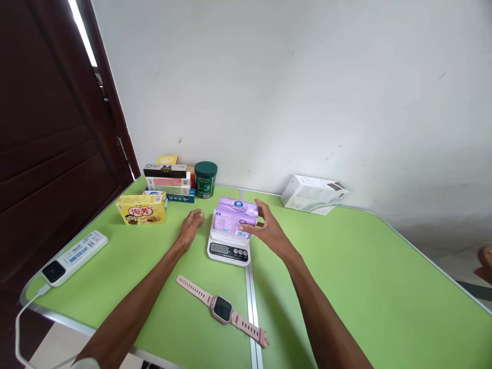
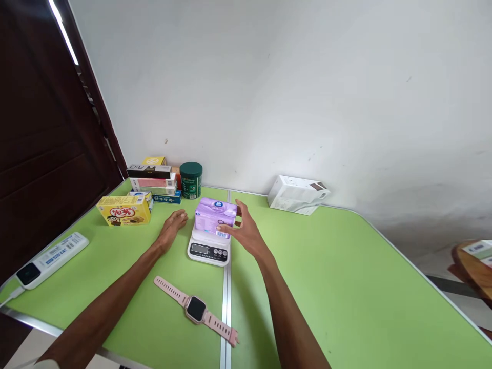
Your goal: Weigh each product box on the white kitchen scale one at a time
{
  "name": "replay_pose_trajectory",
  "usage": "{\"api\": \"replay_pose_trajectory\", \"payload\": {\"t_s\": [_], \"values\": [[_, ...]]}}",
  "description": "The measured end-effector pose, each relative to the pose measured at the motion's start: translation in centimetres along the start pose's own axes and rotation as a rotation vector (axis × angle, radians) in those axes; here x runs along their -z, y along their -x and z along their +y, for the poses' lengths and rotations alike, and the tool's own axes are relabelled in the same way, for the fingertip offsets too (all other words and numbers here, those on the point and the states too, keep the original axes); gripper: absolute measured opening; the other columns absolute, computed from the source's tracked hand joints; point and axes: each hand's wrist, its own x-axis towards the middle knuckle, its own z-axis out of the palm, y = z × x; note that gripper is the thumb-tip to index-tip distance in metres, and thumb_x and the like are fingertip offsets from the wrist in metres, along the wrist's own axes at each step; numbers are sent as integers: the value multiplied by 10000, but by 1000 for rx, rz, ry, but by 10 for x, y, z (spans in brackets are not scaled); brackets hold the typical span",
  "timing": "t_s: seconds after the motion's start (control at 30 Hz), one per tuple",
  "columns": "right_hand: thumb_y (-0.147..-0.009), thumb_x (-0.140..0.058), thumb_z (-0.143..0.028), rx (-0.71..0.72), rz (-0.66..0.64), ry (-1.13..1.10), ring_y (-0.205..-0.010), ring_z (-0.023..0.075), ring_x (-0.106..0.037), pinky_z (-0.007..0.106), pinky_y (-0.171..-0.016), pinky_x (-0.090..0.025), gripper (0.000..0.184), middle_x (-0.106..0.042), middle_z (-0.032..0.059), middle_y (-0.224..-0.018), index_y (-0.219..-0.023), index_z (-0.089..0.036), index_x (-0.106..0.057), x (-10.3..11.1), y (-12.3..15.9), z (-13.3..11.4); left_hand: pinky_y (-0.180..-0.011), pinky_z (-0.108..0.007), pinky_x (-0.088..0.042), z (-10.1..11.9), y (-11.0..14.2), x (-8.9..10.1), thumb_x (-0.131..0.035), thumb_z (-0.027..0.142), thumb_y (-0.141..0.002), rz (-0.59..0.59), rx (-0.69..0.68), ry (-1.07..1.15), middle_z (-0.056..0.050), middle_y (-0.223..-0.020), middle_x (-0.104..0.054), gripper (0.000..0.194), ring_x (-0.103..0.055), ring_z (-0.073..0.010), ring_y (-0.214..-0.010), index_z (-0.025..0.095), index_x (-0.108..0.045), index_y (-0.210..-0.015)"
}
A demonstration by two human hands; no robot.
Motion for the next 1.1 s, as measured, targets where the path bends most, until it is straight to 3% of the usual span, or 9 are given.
{"api": "replay_pose_trajectory", "payload": {"t_s": [0.1,0.23,0.3,0.47,0.67,0.9,1.0,1.1], "values": [[-760,-852,-737,-41,129,-172,-1477,346,-555,552,-1191,-501,956,-555,142,-1625,-1541,-302,-514,4,12,30,-1281,-508,-417,-5,-7,7,-895,480,-803,34,87,202,-143,-1174,-793,425,-729,-299,-1267,184,-733,-1062],[-833,-680,-849,-74,483,-270,-1277,336,-697,550,-1135,-546,780,-730,151,-1338,-1294,-220,-663,1,30,78,-1266,-485,-450,-6,-9,16,-896,393,-826,28,138,316,-134,-1085,-815,313,-779,-255,-1143,165,-755,-988],[-840,-668,-837,-63,564,-200,-1192,328,-726,548,-1097,-562,746,-760,146,-1236,-1238,-206,-674,-4,36,90,-1254,-478,-467,-6,-9,17,-888,370,-839,24,140,329,-130,-1064,-820,277,-788,-246,-1108,162,-762,-972],[-880,-582,-800,-56,559,23,-1176,358,-727,560,-1081,-545,743,-773,199,-1243,-1271,-175,-677,-10,40,87,-1243,-480,-476,-5,-9,17,-901,333,-831,31,135,334,-112,-1029,-824,256,-792,-241,-1084,163,-767,-968],[-868,-591,-753,-54,537,47,-1218,360,-717,550,-1106,-532,713,-778,202,-1260,-1271,-171,-670,-9,39,85,-1263,-483,-445,-4,-7,16,-941,332,-783,17,131,310,-113,-1040,-814,318,-769,-268,-1184,160,-762,-982],[-914,-549,-786,-57,534,33,-1159,350,-733,540,-1066,-541,699,-771,192,-1248,-1252,-187,-670,-8,40,89,-1269,-504,-447,-3,-8,11,-872,435,-842,54,131,254,-139,-1083,-811,330,-754,-289,-1233,173,-737,-992],[-934,-510,-815,-34,532,8,-1129,338,-731,535,-1041,-551,692,-773,176,-1215,-1203,-197,-670,-9,42,87,-1274,-532,-433,2,-3,10,-816,525,-879,95,124,167,-197,-1250,-781,439,-700,-334,-1342,167,-722,-1114],[-971,-465,-810,8,555,-19,-1197,336,-707,540,-1080,-536,698,-759,182,-1274,-1231,-193,-664,-14,47,74,-1331,-524,-335,12,12,6,-758,608,-920,75,-22,-27,-189,-1556,-642,603,-543,-339,-1532,211,-671,-1366]]}}
